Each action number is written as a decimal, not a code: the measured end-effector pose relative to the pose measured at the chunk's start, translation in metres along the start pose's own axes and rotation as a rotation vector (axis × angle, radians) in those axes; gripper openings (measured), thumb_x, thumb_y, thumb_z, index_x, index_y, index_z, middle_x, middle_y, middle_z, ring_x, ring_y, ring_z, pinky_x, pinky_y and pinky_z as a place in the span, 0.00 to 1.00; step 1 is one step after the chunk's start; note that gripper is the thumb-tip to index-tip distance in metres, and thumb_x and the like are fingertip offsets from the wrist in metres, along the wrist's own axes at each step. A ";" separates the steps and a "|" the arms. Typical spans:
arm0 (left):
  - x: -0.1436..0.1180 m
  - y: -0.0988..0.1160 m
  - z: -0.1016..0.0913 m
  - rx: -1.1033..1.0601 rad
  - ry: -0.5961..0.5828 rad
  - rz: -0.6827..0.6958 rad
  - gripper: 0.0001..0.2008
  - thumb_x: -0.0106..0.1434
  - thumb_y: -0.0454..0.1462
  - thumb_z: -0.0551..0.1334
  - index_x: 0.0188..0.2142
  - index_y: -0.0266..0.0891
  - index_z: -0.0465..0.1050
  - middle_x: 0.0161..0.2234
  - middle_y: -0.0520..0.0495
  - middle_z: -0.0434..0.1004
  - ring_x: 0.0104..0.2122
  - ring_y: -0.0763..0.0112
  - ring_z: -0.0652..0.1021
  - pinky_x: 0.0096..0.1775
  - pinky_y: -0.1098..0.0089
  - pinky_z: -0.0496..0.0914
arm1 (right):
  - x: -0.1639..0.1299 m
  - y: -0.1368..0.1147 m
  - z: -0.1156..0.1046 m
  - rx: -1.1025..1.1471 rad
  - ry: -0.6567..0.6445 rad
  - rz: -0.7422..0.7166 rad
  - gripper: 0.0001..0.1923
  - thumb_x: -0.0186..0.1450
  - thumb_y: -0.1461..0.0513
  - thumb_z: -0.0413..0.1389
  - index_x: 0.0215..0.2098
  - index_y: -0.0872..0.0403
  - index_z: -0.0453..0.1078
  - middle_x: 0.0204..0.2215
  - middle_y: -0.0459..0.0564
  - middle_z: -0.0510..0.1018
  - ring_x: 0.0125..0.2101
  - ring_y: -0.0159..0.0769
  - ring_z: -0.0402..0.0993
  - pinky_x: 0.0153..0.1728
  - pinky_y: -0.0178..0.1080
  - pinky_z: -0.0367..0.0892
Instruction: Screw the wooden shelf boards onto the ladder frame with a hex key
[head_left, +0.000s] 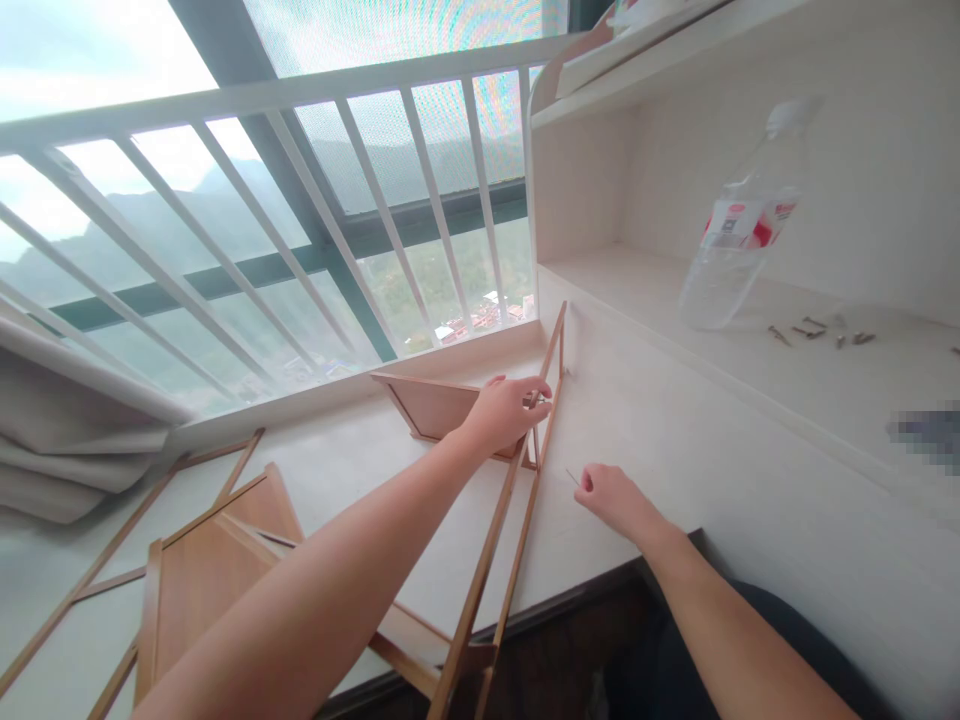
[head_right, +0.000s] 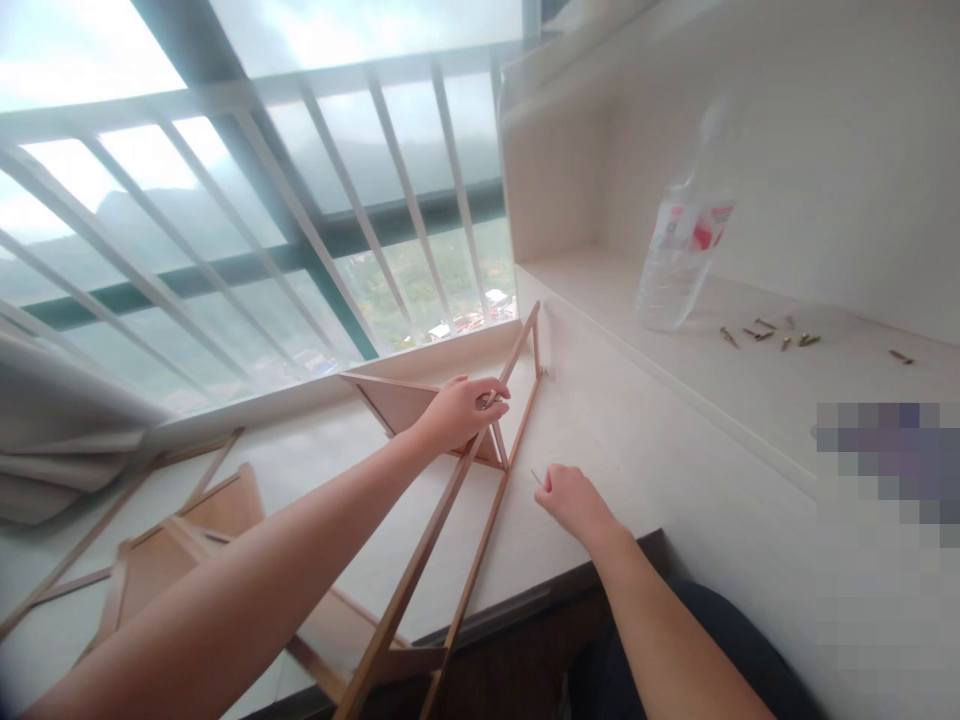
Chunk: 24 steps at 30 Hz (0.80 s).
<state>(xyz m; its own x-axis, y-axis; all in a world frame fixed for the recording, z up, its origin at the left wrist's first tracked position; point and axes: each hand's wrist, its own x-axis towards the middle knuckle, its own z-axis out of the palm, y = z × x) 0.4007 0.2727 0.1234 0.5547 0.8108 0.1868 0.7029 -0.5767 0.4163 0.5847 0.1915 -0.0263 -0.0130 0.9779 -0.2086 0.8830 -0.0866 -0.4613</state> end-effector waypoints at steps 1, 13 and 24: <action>0.000 0.000 0.000 -0.002 -0.001 -0.001 0.10 0.63 0.43 0.59 0.41 0.47 0.77 0.23 0.57 0.72 0.28 0.70 0.73 0.64 0.55 0.56 | 0.001 0.000 -0.004 0.058 0.038 -0.003 0.05 0.62 0.63 0.53 0.29 0.55 0.70 0.26 0.50 0.79 0.28 0.34 0.72 0.29 0.34 0.59; -0.001 0.002 -0.002 0.007 0.004 -0.001 0.13 0.60 0.37 0.59 0.42 0.47 0.78 0.24 0.57 0.72 0.26 0.72 0.72 0.61 0.60 0.60 | 0.010 -0.016 -0.073 0.740 0.517 -0.221 0.07 0.60 0.58 0.59 0.33 0.53 0.70 0.27 0.48 0.81 0.28 0.37 0.77 0.32 0.37 0.69; -0.003 0.015 -0.010 0.009 -0.018 -0.064 0.14 0.59 0.35 0.60 0.43 0.46 0.79 0.27 0.54 0.75 0.30 0.68 0.74 0.46 0.68 0.68 | 0.012 -0.031 -0.076 0.554 0.849 -0.534 0.08 0.68 0.58 0.57 0.39 0.52 0.76 0.34 0.48 0.83 0.35 0.38 0.80 0.42 0.41 0.73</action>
<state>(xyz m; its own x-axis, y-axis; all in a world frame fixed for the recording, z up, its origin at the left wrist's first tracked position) 0.4050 0.2622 0.1376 0.5161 0.8444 0.1436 0.7412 -0.5243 0.4192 0.5928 0.2200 0.0510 0.1829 0.7097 0.6803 0.5298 0.5118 -0.6763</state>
